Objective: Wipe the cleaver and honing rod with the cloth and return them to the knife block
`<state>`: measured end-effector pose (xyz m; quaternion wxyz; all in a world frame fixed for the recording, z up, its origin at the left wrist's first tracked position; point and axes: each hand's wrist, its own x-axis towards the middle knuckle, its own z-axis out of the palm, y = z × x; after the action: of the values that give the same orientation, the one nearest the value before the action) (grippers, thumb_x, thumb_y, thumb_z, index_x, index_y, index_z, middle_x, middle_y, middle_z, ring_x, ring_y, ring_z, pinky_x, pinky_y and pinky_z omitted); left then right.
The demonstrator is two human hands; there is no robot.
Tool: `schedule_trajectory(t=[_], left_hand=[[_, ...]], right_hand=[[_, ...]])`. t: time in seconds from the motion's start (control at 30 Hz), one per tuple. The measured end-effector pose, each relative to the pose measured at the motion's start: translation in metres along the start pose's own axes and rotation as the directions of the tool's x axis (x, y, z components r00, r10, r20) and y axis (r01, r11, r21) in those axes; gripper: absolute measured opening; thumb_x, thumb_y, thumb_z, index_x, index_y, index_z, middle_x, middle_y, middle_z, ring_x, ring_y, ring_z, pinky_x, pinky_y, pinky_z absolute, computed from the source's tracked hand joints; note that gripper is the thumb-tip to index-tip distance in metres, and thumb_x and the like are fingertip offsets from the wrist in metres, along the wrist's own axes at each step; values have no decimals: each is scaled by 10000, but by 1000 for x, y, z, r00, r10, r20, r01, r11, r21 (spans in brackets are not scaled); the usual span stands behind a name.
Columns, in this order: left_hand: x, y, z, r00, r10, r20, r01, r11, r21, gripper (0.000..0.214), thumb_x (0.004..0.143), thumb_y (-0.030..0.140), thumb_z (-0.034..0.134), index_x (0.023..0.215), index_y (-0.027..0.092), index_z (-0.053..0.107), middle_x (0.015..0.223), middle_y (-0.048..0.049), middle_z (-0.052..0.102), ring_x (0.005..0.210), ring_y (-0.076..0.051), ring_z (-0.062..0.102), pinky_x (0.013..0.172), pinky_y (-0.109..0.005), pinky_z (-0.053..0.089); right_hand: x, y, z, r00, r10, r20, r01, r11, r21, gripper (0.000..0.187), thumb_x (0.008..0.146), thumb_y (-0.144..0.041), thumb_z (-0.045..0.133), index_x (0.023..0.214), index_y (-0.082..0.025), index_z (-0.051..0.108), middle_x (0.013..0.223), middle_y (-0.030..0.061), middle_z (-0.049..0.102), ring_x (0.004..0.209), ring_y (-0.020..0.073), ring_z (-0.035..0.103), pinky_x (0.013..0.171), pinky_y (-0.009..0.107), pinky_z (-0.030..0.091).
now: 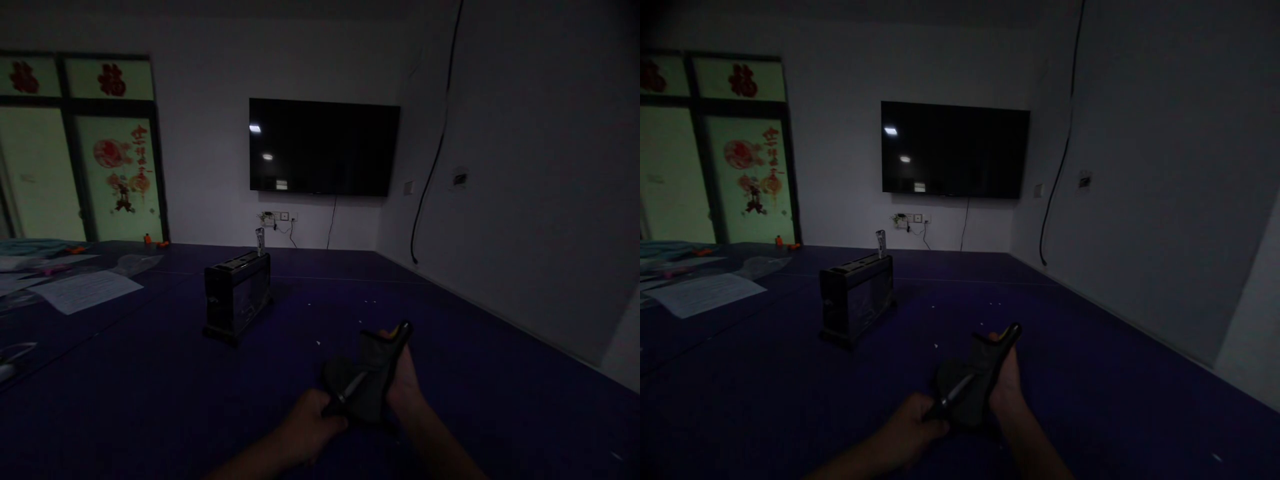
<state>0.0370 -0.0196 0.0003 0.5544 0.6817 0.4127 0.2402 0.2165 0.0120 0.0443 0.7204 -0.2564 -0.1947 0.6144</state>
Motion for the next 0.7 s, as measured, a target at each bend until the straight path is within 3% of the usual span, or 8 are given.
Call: schedule_trajectory(t=[0.07,0.23,0.4,0.53,0.7], left_hand=[[-1,1,0,1000,5,8,-5,1000,-4,182,717,325,495,607,187,451,347,102,346,270,-70,307,320,-193,213],[0,2,0,999,25,21,-25,1000,-18,202,715,335,506,594,181,459,352,103,348,271,-64,309,320,-186,206],[6,-2,1,999,33,-15,-33,997,-66,181,690,295,473,554,176,473,335,95,359,244,-62,296,292,-183,207],[6,-4,1,999,31,-22,-32,996,-87,152,663,245,436,524,185,448,314,88,355,233,-64,290,280,-178,204],[3,-1,2,999,27,-30,-30,993,-113,156,677,274,457,559,175,483,326,94,357,237,-57,278,284,-175,208]], right_hand=[[0,0,1,1000,17,-22,-17,1000,21,322,706,-504,617,578,-230,507,468,-51,560,384,129,481,411,255,401],[-4,5,4,997,54,63,-57,997,43,356,659,-513,659,541,-225,485,448,-52,540,388,127,477,421,256,406],[-14,28,12,962,253,100,-261,962,76,315,633,-421,686,497,-221,484,429,-37,541,381,136,478,422,264,407],[-19,38,16,956,253,149,-267,961,78,302,624,-428,698,517,-224,503,432,-38,541,379,136,476,413,257,395],[-17,39,11,927,237,291,-259,965,38,358,645,-510,683,554,-220,494,469,-44,552,431,142,509,464,271,427]])
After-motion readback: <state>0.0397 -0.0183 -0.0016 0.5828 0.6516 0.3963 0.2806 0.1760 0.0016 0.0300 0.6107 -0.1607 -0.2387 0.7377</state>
